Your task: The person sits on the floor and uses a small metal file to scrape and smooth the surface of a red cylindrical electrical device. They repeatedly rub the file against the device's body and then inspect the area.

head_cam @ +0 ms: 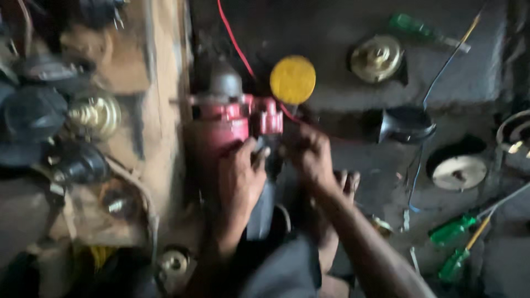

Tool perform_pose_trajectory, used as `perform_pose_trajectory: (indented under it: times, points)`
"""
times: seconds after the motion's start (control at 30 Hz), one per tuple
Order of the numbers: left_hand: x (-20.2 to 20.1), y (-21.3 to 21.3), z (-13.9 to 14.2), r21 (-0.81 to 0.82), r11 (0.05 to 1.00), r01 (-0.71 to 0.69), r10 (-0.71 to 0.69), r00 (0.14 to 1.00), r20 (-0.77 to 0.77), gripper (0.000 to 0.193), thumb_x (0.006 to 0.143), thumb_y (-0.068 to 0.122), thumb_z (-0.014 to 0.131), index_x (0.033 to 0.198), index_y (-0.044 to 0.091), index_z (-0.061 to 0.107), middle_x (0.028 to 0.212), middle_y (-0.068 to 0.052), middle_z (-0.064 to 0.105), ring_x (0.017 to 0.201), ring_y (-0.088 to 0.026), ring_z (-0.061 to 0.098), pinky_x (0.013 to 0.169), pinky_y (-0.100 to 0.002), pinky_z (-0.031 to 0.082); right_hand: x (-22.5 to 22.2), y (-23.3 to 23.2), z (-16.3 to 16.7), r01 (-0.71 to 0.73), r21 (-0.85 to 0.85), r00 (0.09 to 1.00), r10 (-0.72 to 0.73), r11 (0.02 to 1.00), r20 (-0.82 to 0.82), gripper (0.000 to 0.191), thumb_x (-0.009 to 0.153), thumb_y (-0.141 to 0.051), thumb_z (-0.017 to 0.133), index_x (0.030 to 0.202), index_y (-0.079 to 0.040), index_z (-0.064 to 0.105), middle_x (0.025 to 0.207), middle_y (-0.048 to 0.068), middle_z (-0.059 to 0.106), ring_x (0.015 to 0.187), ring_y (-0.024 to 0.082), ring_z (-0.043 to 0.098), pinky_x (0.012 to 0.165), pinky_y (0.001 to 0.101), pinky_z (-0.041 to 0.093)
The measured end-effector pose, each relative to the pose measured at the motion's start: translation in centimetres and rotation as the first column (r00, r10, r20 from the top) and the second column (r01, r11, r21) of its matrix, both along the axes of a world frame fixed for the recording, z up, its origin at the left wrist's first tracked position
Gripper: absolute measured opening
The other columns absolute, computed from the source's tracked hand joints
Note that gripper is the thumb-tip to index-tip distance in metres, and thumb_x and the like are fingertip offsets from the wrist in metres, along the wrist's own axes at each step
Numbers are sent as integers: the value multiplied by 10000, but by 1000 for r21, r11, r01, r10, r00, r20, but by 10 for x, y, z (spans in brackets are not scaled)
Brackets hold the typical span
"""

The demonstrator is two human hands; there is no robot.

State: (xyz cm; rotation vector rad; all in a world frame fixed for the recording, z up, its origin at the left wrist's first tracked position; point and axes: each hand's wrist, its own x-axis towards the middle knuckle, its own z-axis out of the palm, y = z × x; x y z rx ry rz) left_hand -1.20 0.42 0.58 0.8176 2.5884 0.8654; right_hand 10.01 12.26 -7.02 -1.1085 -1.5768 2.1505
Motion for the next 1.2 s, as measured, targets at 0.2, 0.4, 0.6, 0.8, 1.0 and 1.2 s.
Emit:
perform_pose_trajectory:
  times: [0.2,0.4,0.6,0.8,1.0,1.2]
  points:
    - [-3,0,-2,-109,994,17,-13,999,32,248,892,275,768,978,54,694,874,-225,713,818,-455,676,708,-540,523,2,-1,3,-4,103,992,18,995,-127,285,778,67,812,725,-88,577,704,-40,561,661,57,498,577,239,404]
    - [-5,0,0,-131,991,37,-25,996,90,207,918,266,752,967,73,697,868,-228,707,828,-459,673,704,-546,523,0,-3,-2,68,6,986,-66,998,-156,183,730,94,645,753,-77,583,711,-32,567,660,70,508,575,253,409]
    - [1,0,1,63,996,59,-49,986,-157,252,927,275,727,1029,50,675,929,-228,717,823,-462,679,713,-532,532,2,-6,-2,44,-29,999,-45,999,-25,204,798,98,673,763,-81,581,719,-58,544,666,47,485,566,238,410]
    - [-3,0,0,-96,995,30,-27,999,32,248,896,291,743,994,65,713,884,-221,723,811,-451,687,701,-533,528,0,-4,-2,21,44,992,-15,999,-126,252,740,104,773,734,-81,602,710,-55,590,672,48,538,576,235,443]
    - [-1,-1,0,-46,999,-5,6,1000,24,249,913,287,746,1034,71,727,903,-215,734,816,-431,701,698,-506,548,0,-3,2,16,86,1000,-14,996,-28,176,794,82,677,782,-83,619,680,-42,554,627,64,494,540,250,390]
    - [-2,-2,-3,-34,998,49,-50,999,-19,249,924,272,751,1033,52,706,914,-207,734,819,-419,705,708,-493,550,-1,-3,1,52,-7,991,-52,999,-127,187,834,51,711,760,-75,593,730,-49,572,676,54,500,583,243,422]
